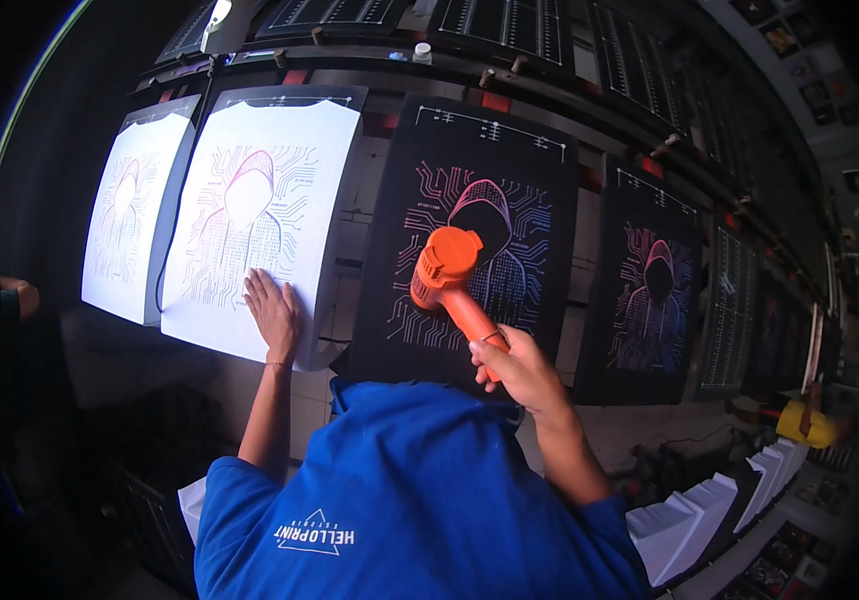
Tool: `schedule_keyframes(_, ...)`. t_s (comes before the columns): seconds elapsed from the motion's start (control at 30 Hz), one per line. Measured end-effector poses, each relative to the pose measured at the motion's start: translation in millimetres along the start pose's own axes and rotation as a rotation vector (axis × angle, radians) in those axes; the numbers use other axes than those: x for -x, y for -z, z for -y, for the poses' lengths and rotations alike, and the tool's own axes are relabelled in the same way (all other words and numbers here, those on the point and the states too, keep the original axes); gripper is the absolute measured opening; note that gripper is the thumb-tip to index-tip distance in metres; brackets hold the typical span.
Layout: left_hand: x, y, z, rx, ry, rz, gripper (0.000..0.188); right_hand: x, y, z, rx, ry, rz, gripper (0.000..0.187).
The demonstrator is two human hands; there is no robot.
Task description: The person uses an orange heat gun to apply heat to printed designs on white and black t-shirts laid out on a workbench. They move the heat gun across the surface of each shirt to cure the print, then flip the shirts over to treat the other side.
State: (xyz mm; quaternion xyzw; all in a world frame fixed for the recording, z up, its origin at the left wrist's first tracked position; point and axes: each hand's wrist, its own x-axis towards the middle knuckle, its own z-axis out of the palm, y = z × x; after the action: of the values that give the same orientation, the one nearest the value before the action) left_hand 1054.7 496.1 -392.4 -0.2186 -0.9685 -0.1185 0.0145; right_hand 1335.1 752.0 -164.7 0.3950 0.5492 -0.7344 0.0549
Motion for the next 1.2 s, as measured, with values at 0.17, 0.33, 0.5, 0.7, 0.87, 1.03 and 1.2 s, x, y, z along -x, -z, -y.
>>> schedule_keyframes(0.17,14.8,5.8,3.3,-0.006,-0.139,0.05,0.063,-16.3,-19.1,2.8,0.038,0.08,0.009,0.029)
schedule_keyframes(0.33,-24.3,5.1,58.3,-0.085,0.094,-0.019,0.061,-37.4,-19.7,4.3,0.054,0.122,-0.025,0.031)
schedule_keyframes(0.5,-51.4,6.2,60.7,-0.093,0.226,-0.021,0.063,-62.2,-16.7,8.3,0.066,0.247,-0.056,0.032)
schedule_keyframes(0.7,-29.1,-5.9,0.7,-0.041,0.032,0.005,0.062,-76.9,-9.4,15.2,0.017,0.321,-0.146,0.031)
schedule_keyframes(0.87,-4.5,-6.3,-74.8,0.029,-0.224,0.115,0.061,-48.1,14.8,12.4,-0.011,0.238,-0.118,0.029)
schedule_keyframes(1.03,-30.4,-17.7,-152.3,0.219,-0.474,0.076,0.063,-14.2,27.0,6.6,0.076,0.156,-0.192,0.028)
schedule_keyframes(1.2,-67.6,-36.9,-204.8,0.204,-0.56,0.072,0.065,-0.7,45.1,7.0,0.023,0.149,-0.337,0.025)
